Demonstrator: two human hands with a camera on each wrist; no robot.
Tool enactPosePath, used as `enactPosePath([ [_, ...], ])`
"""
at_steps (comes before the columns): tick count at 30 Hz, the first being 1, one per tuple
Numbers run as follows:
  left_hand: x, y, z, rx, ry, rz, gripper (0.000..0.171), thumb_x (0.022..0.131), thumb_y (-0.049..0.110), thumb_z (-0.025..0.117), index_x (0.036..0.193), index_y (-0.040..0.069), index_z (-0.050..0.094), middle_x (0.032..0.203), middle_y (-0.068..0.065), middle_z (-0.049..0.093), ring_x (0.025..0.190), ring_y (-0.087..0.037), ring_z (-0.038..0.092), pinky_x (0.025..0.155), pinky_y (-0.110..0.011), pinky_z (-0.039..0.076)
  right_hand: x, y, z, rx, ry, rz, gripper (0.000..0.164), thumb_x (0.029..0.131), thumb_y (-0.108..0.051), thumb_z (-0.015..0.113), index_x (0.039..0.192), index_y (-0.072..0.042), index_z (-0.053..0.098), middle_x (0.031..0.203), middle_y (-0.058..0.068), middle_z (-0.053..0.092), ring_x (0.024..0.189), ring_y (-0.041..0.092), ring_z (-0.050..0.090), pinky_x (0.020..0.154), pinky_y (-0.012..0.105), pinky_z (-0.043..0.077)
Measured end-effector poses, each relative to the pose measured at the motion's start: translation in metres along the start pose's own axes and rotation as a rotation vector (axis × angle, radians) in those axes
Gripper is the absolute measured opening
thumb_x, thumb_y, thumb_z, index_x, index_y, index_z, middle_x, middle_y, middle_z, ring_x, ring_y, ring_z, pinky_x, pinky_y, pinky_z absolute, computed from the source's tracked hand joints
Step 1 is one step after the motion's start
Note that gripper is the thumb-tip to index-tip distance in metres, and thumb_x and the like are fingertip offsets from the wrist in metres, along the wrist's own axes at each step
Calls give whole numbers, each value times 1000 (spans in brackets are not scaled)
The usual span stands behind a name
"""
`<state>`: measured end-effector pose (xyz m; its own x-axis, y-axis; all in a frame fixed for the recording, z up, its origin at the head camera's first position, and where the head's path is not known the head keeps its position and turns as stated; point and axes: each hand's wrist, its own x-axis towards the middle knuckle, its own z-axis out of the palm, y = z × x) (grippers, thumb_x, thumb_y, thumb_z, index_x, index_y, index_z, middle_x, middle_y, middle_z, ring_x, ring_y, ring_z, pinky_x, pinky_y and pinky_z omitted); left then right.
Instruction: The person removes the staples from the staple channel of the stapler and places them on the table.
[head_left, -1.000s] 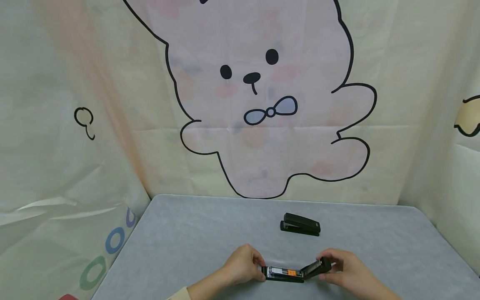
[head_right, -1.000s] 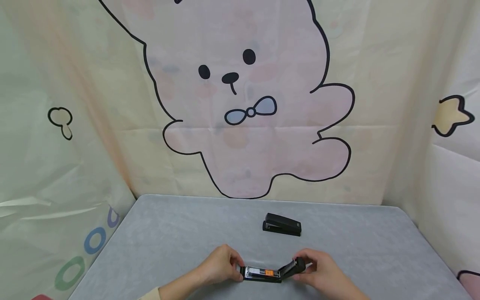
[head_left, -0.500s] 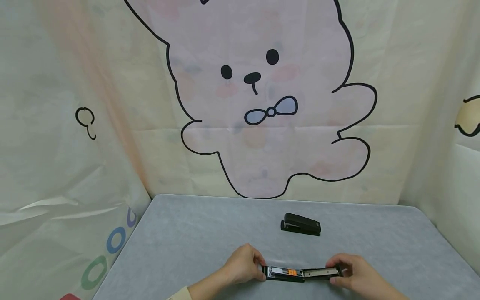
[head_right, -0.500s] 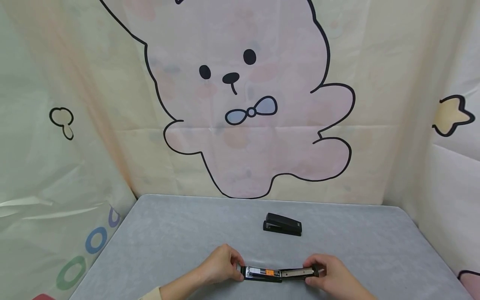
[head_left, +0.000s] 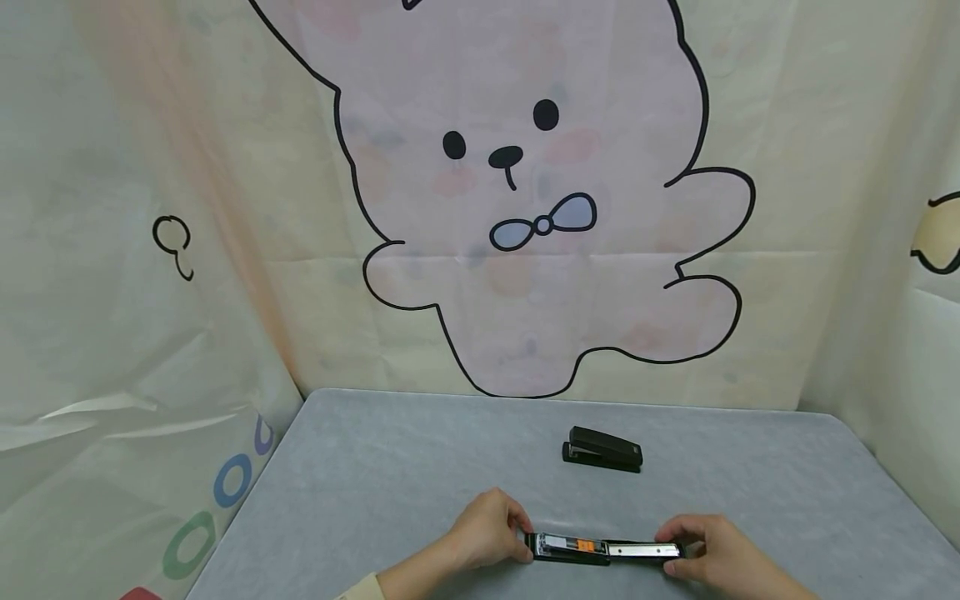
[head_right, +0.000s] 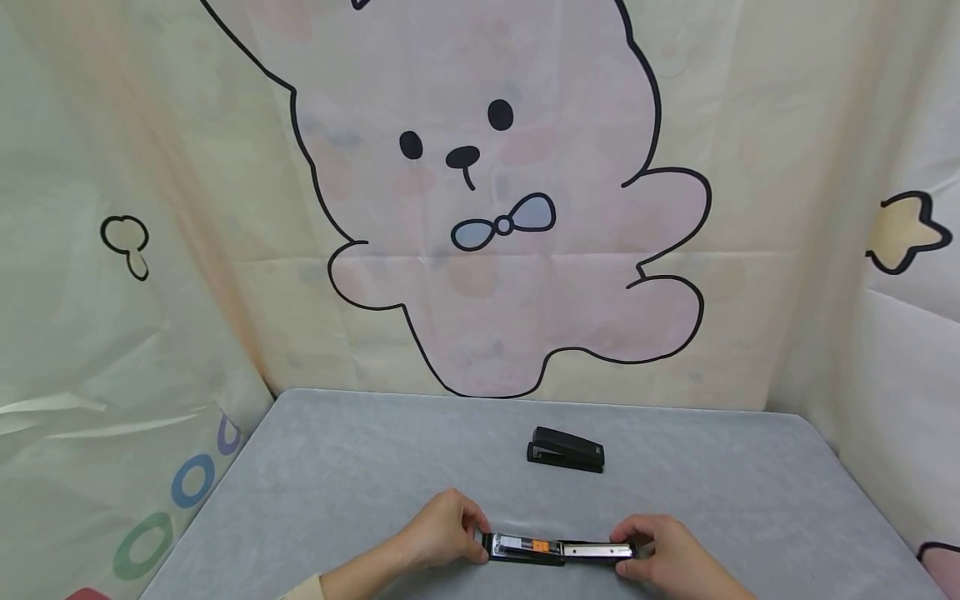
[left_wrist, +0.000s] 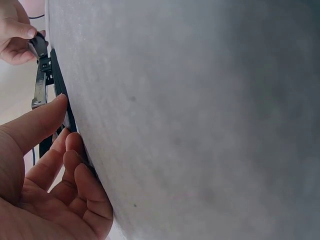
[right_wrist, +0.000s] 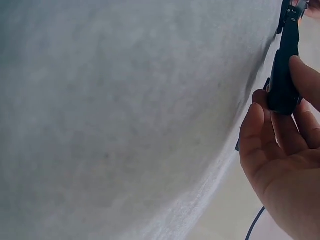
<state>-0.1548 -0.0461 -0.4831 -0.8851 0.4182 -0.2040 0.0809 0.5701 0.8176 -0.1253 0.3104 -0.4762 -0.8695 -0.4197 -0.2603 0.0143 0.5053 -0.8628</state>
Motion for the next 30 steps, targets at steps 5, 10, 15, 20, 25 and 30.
enactPosePath([
  [5, 0, -1, 1, -6, 2, -5, 24, 68, -2, 94, 79, 11, 77, 56, 3, 56, 52, -10, 46, 51, -27, 33, 0, 2, 1, -9, 12, 10, 21, 88, -2, 81, 108, 2, 73, 104, 8, 72, 91, 24, 66, 72, 29, 53],
  [10, 0, 0, 1, -1, 1, -16, 24, 68, -1, 94, 79, 12, 77, 56, 4, 55, 52, -9, 46, 51, -26, 33, -1, 5, 1, 7, 24, 19, 22, 87, -5, 83, 106, 1, 74, 104, 8, 73, 89, 20, 67, 72, 28, 53],
  [15, -1, 2, 0, 7, -6, -23, 23, 69, 0, 94, 81, 12, 78, 56, 4, 56, 52, -8, 46, 52, -25, 34, -1, 7, 1, 16, 28, 27, 23, 85, -7, 85, 104, 0, 73, 102, 7, 73, 86, 18, 67, 72, 27, 53],
  [20, -1, 2, 0, 6, -1, -18, 23, 68, 0, 94, 81, 11, 77, 56, 4, 56, 52, -8, 47, 52, -25, 34, -1, 8, 2, 14, 34, 40, 22, 86, -7, 84, 104, 0, 73, 100, 6, 73, 85, 19, 66, 71, 28, 53],
  [25, -1, 2, 0, -4, 0, -24, 24, 69, -1, 94, 81, 11, 77, 56, 4, 56, 52, -8, 46, 52, -25, 33, 0, 5, 4, -11, 52, 65, 22, 86, -7, 84, 103, -1, 72, 100, 4, 72, 86, 22, 65, 71, 29, 52],
  [30, -1, 1, 0, -4, -4, -22, 24, 69, 0, 94, 80, 12, 77, 56, 4, 56, 52, -8, 46, 52, -25, 34, 1, 3, 4, -34, 55, 68, 21, 86, -7, 84, 102, -1, 71, 98, 4, 71, 87, 24, 64, 70, 30, 52],
])
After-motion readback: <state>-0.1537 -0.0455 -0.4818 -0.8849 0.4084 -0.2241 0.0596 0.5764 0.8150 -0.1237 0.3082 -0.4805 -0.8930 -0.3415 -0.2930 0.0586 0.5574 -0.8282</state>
